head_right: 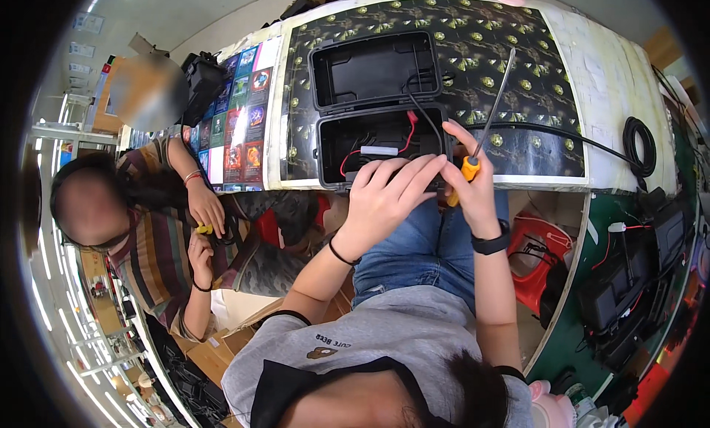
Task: Assembling a black electronic enclosure using a screwdriver and connecting cables.
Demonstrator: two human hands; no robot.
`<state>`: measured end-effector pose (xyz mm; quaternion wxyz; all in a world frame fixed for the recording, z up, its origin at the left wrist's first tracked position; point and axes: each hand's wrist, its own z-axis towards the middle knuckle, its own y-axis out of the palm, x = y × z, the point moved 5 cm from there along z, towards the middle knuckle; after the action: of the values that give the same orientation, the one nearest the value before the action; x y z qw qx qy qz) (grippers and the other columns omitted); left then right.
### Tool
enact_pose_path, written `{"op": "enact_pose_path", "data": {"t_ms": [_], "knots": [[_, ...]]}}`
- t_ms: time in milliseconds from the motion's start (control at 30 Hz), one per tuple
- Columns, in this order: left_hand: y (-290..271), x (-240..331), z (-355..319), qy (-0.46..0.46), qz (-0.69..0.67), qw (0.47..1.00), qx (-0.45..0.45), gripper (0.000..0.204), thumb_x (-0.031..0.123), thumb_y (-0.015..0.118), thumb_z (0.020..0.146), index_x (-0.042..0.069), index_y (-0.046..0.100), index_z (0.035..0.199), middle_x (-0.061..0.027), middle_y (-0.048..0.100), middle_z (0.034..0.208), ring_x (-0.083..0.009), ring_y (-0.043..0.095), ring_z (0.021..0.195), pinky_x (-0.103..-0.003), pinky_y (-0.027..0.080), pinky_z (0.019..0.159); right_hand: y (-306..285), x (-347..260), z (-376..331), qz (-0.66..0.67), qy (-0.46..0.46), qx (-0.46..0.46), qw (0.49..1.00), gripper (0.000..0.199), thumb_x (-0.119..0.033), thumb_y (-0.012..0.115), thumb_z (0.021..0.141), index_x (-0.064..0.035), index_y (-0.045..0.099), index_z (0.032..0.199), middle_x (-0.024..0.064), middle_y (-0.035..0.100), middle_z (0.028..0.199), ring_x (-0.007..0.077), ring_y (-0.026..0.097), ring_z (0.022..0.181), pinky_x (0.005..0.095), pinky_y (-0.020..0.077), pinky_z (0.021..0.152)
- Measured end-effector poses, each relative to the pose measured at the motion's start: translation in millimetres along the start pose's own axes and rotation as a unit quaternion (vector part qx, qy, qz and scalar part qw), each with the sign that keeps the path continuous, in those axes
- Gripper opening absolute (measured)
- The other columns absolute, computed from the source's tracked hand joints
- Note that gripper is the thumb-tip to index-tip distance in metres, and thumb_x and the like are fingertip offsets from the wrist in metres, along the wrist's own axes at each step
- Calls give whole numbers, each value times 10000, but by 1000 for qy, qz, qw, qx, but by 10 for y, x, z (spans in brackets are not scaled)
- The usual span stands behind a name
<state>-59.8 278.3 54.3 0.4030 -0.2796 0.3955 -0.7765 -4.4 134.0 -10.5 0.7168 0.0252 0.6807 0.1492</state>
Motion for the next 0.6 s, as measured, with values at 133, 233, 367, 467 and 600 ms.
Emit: {"op": "enact_pose_path", "data": {"t_ms": [133,233,367,467,600], "knots": [[48,-23,-68,-23,47,996,68,455,172,605,749,189,679,1197,78,647,1025,-92,586,842,-270,420,801,-175,-198,179,111,-8,3,994,454,-202,599,938,-34,534,1354,123,588,1329,49,557,925,151,444,480],[70,39,-119,-16,49,995,89,395,179,619,744,215,702,1128,85,634,967,-82,581,839,-261,413,788,-154,-564,479,-13,-27,64,998,463,-225,593,954,-59,524,1380,117,588,1336,62,555,964,159,451,527],[121,66,-217,-13,78,992,98,297,204,633,762,224,693,1052,87,626,994,-75,574,839,-253,405,778,-34,-762,853,-121,-13,43,992,548,-332,630,945,-81,502,1415,109,595,1333,50,566,839,173,449,553],[92,53,-234,-15,80,994,75,288,202,633,774,228,685,1056,99,635,1091,-68,571,848,-244,406,775,48,-743,995,-166,8,20,986,594,-382,691,906,-78,527,1388,49,659,1095,37,534,652,187,440,545],[78,28,-196,-2,83,994,74,287,201,629,780,229,678,1061,110,631,1197,-66,569,855,-234,409,774,64,-632,1045,-189,63,-16,980,541,-366,734,881,-55,577,1295,-52,500,777,32,509,614,194,434,531]]}}
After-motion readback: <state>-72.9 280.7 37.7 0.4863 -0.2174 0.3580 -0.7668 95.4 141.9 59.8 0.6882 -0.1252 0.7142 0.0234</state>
